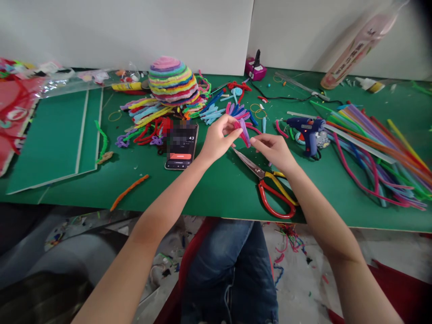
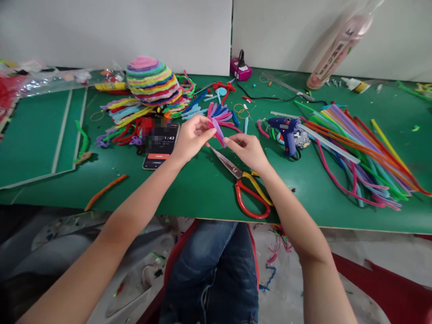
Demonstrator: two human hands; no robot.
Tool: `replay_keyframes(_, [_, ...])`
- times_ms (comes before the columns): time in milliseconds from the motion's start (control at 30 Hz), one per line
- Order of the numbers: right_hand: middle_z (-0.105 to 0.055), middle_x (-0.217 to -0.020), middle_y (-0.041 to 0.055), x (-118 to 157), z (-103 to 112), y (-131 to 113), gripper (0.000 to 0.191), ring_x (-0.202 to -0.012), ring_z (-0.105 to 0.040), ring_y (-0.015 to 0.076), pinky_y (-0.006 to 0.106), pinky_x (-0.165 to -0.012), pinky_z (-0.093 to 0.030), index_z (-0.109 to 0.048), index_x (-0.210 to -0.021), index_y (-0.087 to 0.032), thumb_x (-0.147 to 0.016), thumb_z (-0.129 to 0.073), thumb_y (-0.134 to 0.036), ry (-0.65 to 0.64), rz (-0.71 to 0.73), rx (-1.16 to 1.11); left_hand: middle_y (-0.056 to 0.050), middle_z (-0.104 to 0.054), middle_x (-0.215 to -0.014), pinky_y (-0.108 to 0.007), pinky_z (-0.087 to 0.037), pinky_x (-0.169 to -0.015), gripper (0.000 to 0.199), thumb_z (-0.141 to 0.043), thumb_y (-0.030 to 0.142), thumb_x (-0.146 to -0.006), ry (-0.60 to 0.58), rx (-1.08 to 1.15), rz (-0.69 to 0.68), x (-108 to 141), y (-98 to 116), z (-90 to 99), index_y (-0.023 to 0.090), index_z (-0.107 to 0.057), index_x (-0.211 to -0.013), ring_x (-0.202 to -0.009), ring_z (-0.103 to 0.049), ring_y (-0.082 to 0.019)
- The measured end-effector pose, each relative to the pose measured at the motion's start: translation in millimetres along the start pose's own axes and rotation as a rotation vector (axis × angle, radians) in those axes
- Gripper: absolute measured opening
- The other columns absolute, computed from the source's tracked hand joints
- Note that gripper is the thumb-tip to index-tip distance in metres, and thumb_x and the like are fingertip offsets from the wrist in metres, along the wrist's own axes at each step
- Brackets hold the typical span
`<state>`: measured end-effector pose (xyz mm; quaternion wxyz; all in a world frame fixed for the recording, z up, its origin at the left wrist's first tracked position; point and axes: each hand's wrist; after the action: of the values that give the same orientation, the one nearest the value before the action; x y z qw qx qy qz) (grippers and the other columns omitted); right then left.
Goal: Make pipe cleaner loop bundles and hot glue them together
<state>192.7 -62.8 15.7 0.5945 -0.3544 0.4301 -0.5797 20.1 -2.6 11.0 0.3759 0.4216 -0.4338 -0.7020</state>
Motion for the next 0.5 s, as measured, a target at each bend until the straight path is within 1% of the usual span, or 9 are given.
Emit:
replay_keyframes(100, [-0.065,-0.069,0.0014,1,-3,0,0.033,-0.06,-0.052,0.0117,0.028,-0.057,-0.04,-0.07,-0.073,-0.019,-0.071,-0.071,-0.052,-0.007,0.029,0.005,-0.002,-0.064,-0.085,-0.018,-0.05,-0.05,0.021,-0.061,0.039,-0.087,0.022,-0.012,-0.014,-1,-2,-0.4,0.021,-0.05,-0.091,-0.076,-0.065,-0.013])
replay_keyframes(200, [-0.064,-0.066,0.0009,1,-5,1,0.031,-0.058,-0.05,0.0113,0.028,-0.057,-0.039,-0.07,-0.071,-0.018,-0.072,-0.071,-0.049,0.002,0.032,0.01,-0.002,-0.063,-0.084,-0.018,-0.05,-0.05,0.023,-0.06,0.041,-0.087,0.028,0.003,-0.022,-1,-4,-1.1,0.021,-0.049,-0.091,-0.076,-0.066,-0.013])
replay_keyframes(333, [-0.064,-0.063,0.0001,1,-5,3,0.027,-0.057,-0.049,0.0102,0.027,-0.057,-0.04,-0.069,-0.068,-0.017,-0.073,-0.069,-0.044,0.03,0.049,0.019,-0.001,-0.063,-0.082,-0.019,-0.05,-0.048,0.029,-0.063,0.046,-0.084,0.026,0.064,-0.054,-2,-8,-2.4,0.02,-0.05,-0.09,-0.073,-0.065,-0.013])
replay_keyframes(500, [-0.066,-0.063,0.0006,0,-5,4,0.02,-0.058,-0.052,0.0107,0.027,-0.06,-0.043,-0.069,-0.066,-0.016,-0.073,-0.069,-0.035,0.074,0.084,0.051,-0.001,-0.063,-0.08,-0.019,-0.05,-0.044,0.037,-0.065,0.053,-0.079,0.037,0.116,-0.1,-3,-14,-4.7,0.02,-0.051,-0.089,-0.071,-0.066,-0.014])
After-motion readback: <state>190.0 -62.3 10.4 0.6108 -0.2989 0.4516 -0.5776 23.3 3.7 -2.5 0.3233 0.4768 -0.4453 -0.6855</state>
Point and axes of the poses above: each hand's wrist, its own x-axis away from the middle knuckle, its own z-axis out of the back of the hand, y = z × x
